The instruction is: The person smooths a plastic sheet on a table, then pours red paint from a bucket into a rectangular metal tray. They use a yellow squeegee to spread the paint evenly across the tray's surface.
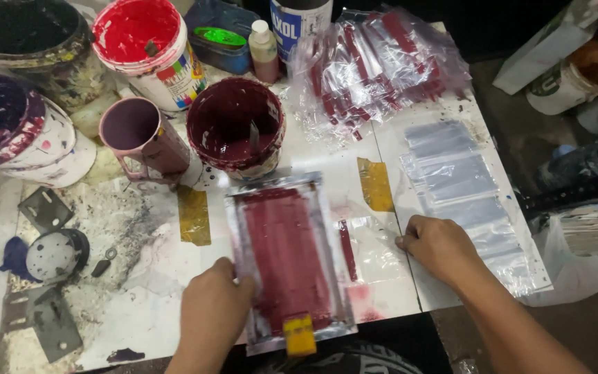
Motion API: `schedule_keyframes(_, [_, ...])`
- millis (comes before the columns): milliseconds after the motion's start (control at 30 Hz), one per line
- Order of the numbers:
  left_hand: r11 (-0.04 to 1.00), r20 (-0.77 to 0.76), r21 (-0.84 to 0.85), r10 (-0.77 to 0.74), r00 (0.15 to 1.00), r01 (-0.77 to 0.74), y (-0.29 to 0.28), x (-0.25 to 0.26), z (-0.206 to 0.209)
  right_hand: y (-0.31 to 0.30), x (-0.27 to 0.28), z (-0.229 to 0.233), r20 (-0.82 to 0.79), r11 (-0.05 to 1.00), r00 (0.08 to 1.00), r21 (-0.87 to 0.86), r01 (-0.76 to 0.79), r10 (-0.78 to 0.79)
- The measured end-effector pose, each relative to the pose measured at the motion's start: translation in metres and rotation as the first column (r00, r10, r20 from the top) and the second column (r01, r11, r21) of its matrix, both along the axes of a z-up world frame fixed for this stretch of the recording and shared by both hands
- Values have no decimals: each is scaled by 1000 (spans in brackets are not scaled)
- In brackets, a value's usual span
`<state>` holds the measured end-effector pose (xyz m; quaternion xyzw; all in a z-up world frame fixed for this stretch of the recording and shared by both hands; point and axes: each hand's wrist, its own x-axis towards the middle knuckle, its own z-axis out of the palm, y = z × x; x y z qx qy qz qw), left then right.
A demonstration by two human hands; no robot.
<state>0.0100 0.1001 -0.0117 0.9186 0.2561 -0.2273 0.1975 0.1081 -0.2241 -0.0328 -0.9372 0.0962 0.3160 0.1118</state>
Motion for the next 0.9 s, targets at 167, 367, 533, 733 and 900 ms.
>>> schedule_keyframes(167, [998, 1, 11, 63, 998, -63, 14, -12, -4, 7, -8, 21, 10, 998, 999, 50, 48, -48])
schedule_keyframes(367, [999, 47, -21, 34, 998, -33, 12, -17, -12, 14, -39, 28, 127, 959, 968, 213, 187, -217])
schedule_keyframes(533, [998, 83, -53, 19, 996, -15, 7, -16, -15, 16, -85, 3, 222, 917, 928, 336, 215, -299])
schedule_keyframes(733, [996, 130, -79, -24, 991, 34, 2, -16, -30, 9, -141, -35, 438, 794, 890, 583, -174, -127])
schedule_keyframes(900, [993, 219, -72, -77, 973, 95, 1, -17, -50, 8, -161, -50, 362, 782, 923, 609, -130, -128])
